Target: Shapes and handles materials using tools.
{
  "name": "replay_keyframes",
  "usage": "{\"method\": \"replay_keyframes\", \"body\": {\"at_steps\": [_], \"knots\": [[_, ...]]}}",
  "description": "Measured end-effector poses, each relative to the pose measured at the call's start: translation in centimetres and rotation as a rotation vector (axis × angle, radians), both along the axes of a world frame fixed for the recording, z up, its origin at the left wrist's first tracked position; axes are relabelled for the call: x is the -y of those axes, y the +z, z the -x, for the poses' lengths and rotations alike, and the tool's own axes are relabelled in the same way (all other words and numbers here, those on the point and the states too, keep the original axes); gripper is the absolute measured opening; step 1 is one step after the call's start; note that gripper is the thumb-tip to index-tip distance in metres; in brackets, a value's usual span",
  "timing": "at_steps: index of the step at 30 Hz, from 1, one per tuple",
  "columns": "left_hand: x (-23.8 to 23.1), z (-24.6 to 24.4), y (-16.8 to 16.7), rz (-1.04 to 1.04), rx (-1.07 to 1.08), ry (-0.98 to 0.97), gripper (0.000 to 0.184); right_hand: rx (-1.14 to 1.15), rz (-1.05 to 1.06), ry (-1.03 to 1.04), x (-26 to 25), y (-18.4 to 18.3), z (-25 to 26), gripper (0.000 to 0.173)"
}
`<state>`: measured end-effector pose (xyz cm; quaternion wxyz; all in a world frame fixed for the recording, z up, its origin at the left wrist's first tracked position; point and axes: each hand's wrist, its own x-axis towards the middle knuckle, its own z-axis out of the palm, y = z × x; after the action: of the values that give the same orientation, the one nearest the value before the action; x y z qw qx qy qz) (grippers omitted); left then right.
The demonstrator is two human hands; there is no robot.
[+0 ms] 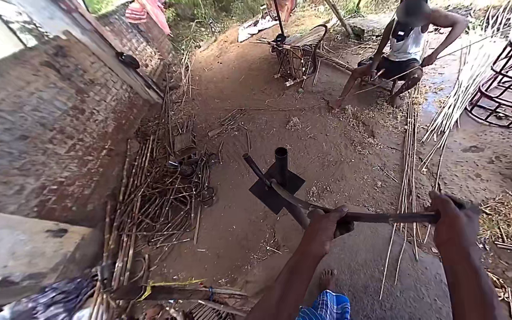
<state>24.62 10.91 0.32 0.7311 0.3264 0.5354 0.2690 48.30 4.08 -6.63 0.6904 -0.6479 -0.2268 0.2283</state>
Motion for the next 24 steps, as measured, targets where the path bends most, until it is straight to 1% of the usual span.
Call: {"method": "replay_keyframes", "body": {"at_steps": [1,3,4,5,6,7,9,10,11,12,13,14,16,19,20,22,23,24], "knots": [[-1.3,-2.2,-0.2,0.001,0.003,0.089,0.037,-0.049,0.023,0.028,-4.2,0.0,-2.4,0.024],[-4.1,-6.6,-0.4,0.073,0.005,0.288,0.045,-0.08,0.093,0.108,-11.7,-0.6,-6.6,0.022],[-4.7,-7.8,-0.5,0.097,-0.008,0.346,0.046,-0.074,0.139,0.139,-13.6,-0.9,-7.9,0.022],[-4.6,-7.8,-0.6,0.104,-0.011,0.344,0.047,-0.057,0.161,0.157,-13.5,-0.9,-7.9,0.023],[-3.9,-6.5,-0.6,0.096,0.007,0.288,0.048,-0.022,0.159,0.155,-11.3,-0.5,-6.9,0.026],[-2.6,-4.3,-0.6,0.064,0.035,0.179,0.047,0.039,0.148,0.129,-7.2,0.1,-5.0,0.03],[-0.2,1.1,-0.2,-0.033,0.027,-0.05,0.041,0.158,0.152,0.022,2.4,1.6,0.9,0.037],[0.4,3.6,0.3,-0.063,-0.002,-0.113,0.038,0.201,0.161,-0.038,5.9,2.1,4.8,0.039],[0.9,5.8,0.4,-0.076,-0.034,-0.124,0.036,0.239,0.161,-0.082,8.1,2.3,8.5,0.041],[1.0,7.2,0.5,-0.082,-0.066,-0.111,0.035,0.261,0.151,-0.103,9.1,2.2,11.1,0.044],[0.5,7.8,0.5,-0.084,-0.08,-0.094,0.034,0.264,0.13,-0.114,8.8,2.1,12.4,0.045],[-0.2,7.8,0.6,-0.08,-0.082,-0.073,0.032,0.253,0.103,-0.12,7.9,1.9,12.7,0.046],[-2.0,6.7,0.4,-0.065,-0.061,-0.042,0.026,0.216,0.07,-0.09,5.3,1.6,11.1,0.044],[-4.0,3.4,-1.1,-0.024,-0.025,-0.018,0.03,0.144,0.118,-0.009,0.2,-0.3,5.3,0.034],[-4.5,2.0,-1.8,-0.013,-0.023,0.036,0.031,0.104,0.141,0.013,-2.7,-1.7,3.0,0.03],[-6.1,-1.0,-2.9,-0.009,0.008,0.181,0.037,-0.056,0.174,0.057,-10.3,-4.2,-1.1,0.025],[-6.6,-2.3,-3.4,-0.013,0.034,0.243,0.042,-0.111,0.175,0.064,-13.6,-4.8,-2.3,0.023],[-6.8,-3.0,-3.8,-0.031,0.059,0.294,0.046,-0.132,0.159,0.072,-15.5,-4.8,-2.8,0.023]]}}
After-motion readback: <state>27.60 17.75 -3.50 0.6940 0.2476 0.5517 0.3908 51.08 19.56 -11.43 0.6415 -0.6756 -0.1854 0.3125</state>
